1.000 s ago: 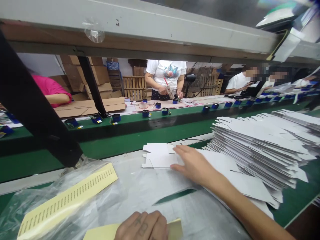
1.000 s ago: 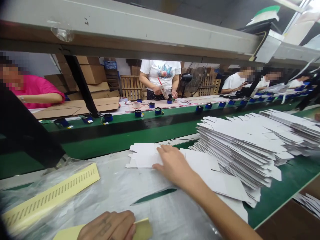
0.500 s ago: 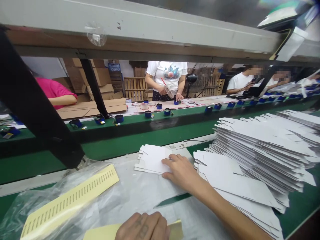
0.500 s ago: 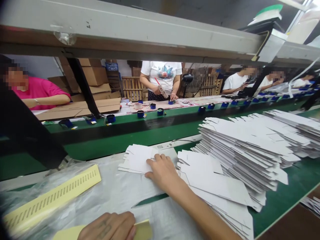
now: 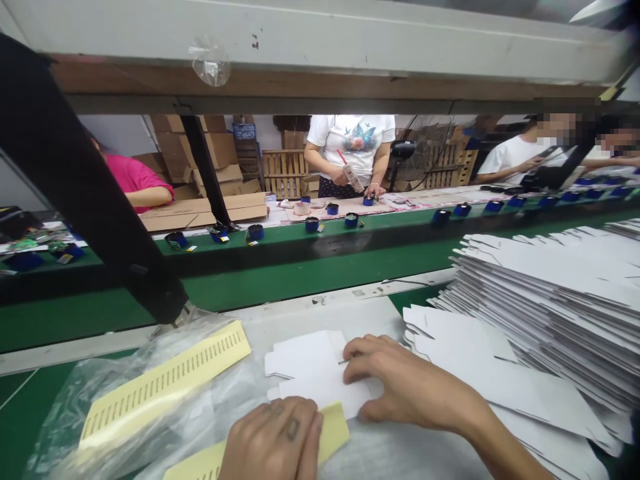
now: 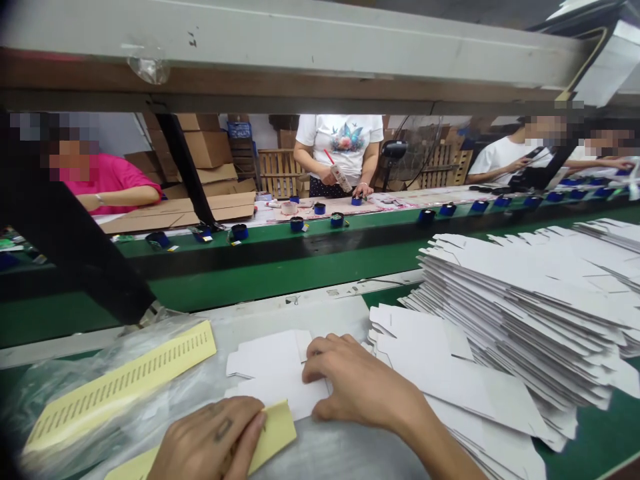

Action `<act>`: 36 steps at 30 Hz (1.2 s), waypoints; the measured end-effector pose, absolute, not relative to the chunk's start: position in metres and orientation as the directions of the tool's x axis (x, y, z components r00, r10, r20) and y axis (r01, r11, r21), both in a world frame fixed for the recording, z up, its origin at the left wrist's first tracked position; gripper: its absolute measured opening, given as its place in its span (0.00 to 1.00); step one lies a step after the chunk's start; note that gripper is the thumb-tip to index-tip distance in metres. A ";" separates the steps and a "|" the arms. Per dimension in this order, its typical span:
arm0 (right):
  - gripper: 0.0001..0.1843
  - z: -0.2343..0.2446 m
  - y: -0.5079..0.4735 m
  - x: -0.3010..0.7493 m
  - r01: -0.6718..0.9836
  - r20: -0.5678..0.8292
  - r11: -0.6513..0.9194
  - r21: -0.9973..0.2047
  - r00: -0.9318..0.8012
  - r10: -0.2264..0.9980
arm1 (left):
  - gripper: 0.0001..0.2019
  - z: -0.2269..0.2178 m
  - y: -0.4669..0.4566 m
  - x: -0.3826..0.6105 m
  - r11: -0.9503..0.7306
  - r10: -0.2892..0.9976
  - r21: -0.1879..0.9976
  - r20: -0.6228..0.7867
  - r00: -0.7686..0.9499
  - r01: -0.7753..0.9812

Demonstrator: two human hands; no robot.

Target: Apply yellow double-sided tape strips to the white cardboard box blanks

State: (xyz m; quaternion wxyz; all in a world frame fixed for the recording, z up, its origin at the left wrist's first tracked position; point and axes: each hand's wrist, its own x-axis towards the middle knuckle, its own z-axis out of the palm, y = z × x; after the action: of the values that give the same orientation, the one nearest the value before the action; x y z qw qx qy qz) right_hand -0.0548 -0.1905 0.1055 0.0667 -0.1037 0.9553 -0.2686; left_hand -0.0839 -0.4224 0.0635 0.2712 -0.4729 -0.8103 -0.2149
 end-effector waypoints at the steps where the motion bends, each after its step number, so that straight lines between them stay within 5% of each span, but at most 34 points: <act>1: 0.11 0.106 -0.191 -0.054 -0.159 -0.022 0.806 -0.570 -0.978 -0.208 | 0.11 0.061 -0.424 -0.086 0.484 0.653 0.098 0.621 -0.434 0.869; 4: 0.16 0.107 -0.200 -0.051 -0.147 0.073 0.680 -0.719 -0.988 -0.137 | 0.13 0.056 -0.426 -0.090 0.504 0.638 0.168 0.588 -0.497 0.847; 7: 0.22 0.103 -0.213 -0.046 -0.105 -0.011 0.589 -0.801 -0.982 -0.191 | 0.10 0.056 -0.427 -0.088 0.472 0.575 0.346 0.576 -0.580 0.811; 9: 0.18 0.101 -0.219 -0.045 -0.069 -0.040 0.581 -0.811 -0.984 -0.172 | 0.07 0.058 -0.427 -0.087 0.457 0.545 0.425 0.560 -0.623 0.781; 12: 0.12 0.100 -0.223 -0.047 -0.068 -0.023 0.559 -0.826 -0.988 -0.154 | 0.06 0.060 -0.429 -0.088 0.461 0.572 0.431 0.525 -0.631 0.776; 15: 0.10 0.100 -0.225 -0.049 -0.230 0.101 0.510 -0.829 -0.958 -0.269 | 0.10 0.059 -0.431 -0.089 0.482 0.617 0.378 0.494 -0.613 0.790; 22: 0.10 0.089 -0.231 -0.049 -0.531 0.376 0.577 -0.621 -0.847 -0.376 | 0.13 0.058 -0.432 -0.088 0.511 0.683 0.344 0.395 -0.614 0.788; 28: 0.14 0.084 -0.234 -0.050 -0.708 0.602 0.613 -0.351 -0.672 -0.431 | 0.14 0.061 -0.436 -0.091 0.486 0.662 0.505 0.319 -0.678 0.713; 32: 0.10 0.088 -0.233 -0.052 -0.660 0.634 0.441 -0.608 -0.738 -0.231 | 0.13 0.064 -0.435 -0.091 0.516 0.659 0.504 0.283 -0.697 0.693; 36: 0.06 0.090 -0.222 -0.059 -0.319 0.356 0.326 -0.890 -0.933 0.060 | 0.13 0.054 -0.429 -0.083 0.576 0.760 0.167 0.251 -0.600 0.800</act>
State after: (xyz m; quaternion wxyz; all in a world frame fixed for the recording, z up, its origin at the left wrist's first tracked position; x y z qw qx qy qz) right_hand -0.0588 -0.2215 0.0898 -0.1644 -0.0812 0.7974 -0.5749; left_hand -0.0827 -0.4287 0.0544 0.0760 -0.4409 -0.8844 -0.1325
